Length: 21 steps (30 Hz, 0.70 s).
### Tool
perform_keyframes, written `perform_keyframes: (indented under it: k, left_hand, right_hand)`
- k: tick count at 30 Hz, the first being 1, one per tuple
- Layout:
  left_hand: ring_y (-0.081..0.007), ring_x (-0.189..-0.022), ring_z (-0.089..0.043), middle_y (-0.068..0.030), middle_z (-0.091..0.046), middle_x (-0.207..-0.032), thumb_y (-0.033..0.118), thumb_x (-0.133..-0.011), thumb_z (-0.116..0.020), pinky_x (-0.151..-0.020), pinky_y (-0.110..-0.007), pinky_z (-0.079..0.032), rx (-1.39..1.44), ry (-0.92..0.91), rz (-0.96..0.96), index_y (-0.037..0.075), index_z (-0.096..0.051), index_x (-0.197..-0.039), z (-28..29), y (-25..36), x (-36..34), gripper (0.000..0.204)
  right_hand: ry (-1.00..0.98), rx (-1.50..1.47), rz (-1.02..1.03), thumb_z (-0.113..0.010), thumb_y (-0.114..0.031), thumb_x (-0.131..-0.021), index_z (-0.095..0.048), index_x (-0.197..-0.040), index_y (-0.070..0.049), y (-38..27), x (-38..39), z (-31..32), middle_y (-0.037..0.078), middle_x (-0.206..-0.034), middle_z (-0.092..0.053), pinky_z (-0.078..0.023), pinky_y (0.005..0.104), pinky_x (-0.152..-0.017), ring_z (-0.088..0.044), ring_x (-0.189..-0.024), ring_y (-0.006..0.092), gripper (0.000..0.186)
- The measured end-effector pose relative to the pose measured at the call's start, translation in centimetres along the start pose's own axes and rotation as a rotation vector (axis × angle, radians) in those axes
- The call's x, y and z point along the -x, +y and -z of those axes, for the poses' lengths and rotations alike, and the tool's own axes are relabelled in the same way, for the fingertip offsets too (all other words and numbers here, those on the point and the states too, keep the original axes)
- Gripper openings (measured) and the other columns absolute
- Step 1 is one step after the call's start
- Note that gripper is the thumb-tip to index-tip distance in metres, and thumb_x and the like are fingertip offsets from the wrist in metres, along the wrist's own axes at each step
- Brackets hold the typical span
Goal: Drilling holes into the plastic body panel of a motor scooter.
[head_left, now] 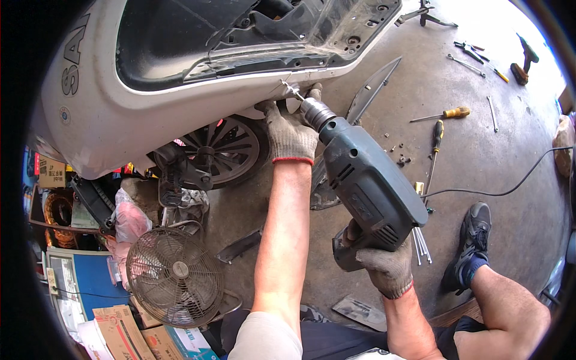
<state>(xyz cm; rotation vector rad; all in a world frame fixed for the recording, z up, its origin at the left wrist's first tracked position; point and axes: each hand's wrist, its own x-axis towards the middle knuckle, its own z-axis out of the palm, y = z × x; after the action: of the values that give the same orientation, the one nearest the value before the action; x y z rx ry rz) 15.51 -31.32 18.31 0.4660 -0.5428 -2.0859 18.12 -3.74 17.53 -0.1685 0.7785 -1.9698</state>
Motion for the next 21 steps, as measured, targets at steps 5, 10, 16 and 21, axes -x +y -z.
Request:
perform_keyframes:
  k: [5,10,16,21]
  left_hand:
    - [-0.0442,-0.123,-0.051,-0.0227,-0.047,-0.138,0.056,-0.099,-0.043,-0.106,-0.058,-0.043,-0.057,-0.045,-0.050,0.003,-0.041,-0.138,0.3,0.1,-0.1,0.066]
    - [-0.0446,-0.123,-0.050,-0.0225,-0.047,-0.138,0.058,-0.099,-0.040,-0.106,-0.059,-0.043,-0.045,-0.058,-0.034,0.003,-0.041,-0.138,1.0,-0.1,-0.5,0.068]
    - [-0.0438,-0.120,-0.053,-0.0222,-0.049,-0.135,0.059,-0.098,-0.039,-0.104,-0.055,-0.046,-0.045,-0.004,-0.005,0.004,-0.042,-0.138,1.0,0.2,-0.7,0.068]
    - [-0.0409,-0.116,-0.055,-0.0196,-0.052,-0.131,0.059,-0.097,-0.045,-0.102,-0.052,-0.049,-0.011,0.019,0.040,0.007,-0.042,-0.138,0.1,0.2,-0.1,0.066]
  right_hand:
    - [0.019,0.018,-0.007,-0.075,0.005,-0.054,-0.056,-0.123,0.001,-0.1,0.1,-0.4,0.013,-0.096,-0.064,-0.055,0.0405,-0.078,-0.064,-0.088,0.0249,0.072]
    - [0.032,0.013,-0.008,-0.075,0.005,-0.053,-0.056,-0.122,0.002,-0.3,0.1,-0.3,0.013,-0.096,-0.065,-0.055,0.0404,-0.078,-0.065,-0.087,0.0249,0.071]
    - [0.038,0.044,-0.017,-0.076,0.005,-0.054,-0.056,-0.121,0.003,-0.5,0.1,-0.4,0.014,-0.096,-0.065,-0.055,0.0399,-0.077,-0.065,-0.087,0.0251,0.070]
    - [0.051,0.078,-0.023,-0.076,0.005,-0.054,-0.055,-0.122,0.003,-1.0,0.1,-0.6,0.015,-0.095,-0.065,-0.055,0.0399,-0.076,-0.065,-0.086,0.0253,0.071]
